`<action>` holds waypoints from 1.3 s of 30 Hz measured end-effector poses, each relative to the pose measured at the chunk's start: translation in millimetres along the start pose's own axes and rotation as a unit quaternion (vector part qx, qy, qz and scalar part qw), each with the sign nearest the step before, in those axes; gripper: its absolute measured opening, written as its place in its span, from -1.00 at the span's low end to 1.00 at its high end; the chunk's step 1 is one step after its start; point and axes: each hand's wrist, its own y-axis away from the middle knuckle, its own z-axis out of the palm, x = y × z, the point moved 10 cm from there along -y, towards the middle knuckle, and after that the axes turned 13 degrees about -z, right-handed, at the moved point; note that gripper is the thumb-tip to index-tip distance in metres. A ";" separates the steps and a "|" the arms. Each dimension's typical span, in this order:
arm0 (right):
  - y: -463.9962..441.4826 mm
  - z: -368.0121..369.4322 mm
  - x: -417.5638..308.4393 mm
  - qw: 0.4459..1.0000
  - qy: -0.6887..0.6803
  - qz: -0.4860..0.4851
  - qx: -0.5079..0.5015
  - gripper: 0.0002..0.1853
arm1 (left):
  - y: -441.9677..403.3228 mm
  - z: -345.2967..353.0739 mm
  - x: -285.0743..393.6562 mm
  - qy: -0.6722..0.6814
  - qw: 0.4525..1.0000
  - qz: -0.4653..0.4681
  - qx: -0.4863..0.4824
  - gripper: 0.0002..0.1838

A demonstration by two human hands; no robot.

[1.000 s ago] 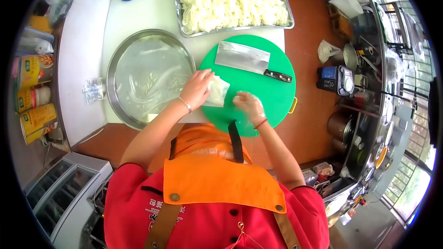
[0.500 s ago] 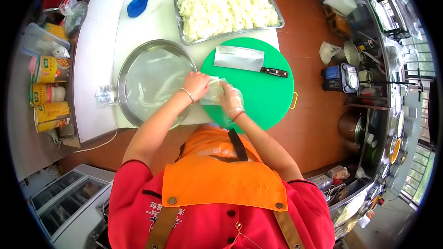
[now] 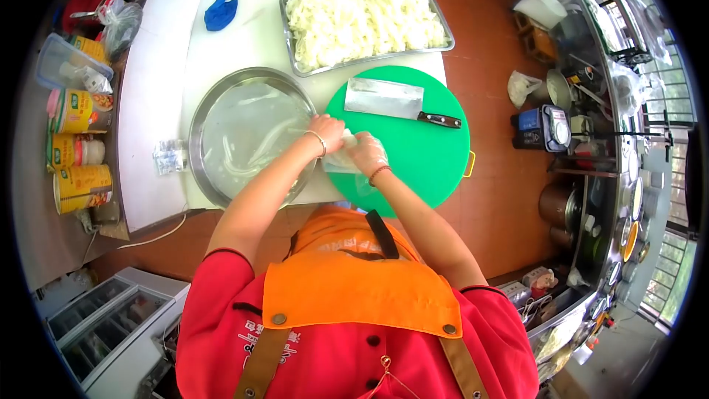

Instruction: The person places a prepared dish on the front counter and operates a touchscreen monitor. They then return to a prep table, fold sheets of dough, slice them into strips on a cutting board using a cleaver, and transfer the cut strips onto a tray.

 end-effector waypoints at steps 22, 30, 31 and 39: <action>-5.4 -155.6 0.6 0.941 0.328 -0.077 0.013 -0.53 | -9.4 -5.8 53.4 0.209 0.973 0.009 0.103 -0.64; -43.3 -132.7 33.3 0.848 0.505 -0.151 -0.062 -0.58 | 78.2 9.5 96.4 0.089 0.917 0.282 0.269 -0.47; -36.0 -135.2 28.0 0.854 0.490 -0.168 -0.053 -0.59 | 79.7 8.5 92.1 0.104 0.918 0.274 0.266 -0.47; 65.3 -157.2 22.7 0.950 0.294 -0.098 -0.035 -0.75 | 89.0 -26.0 69.4 0.222 0.889 0.271 0.296 -0.48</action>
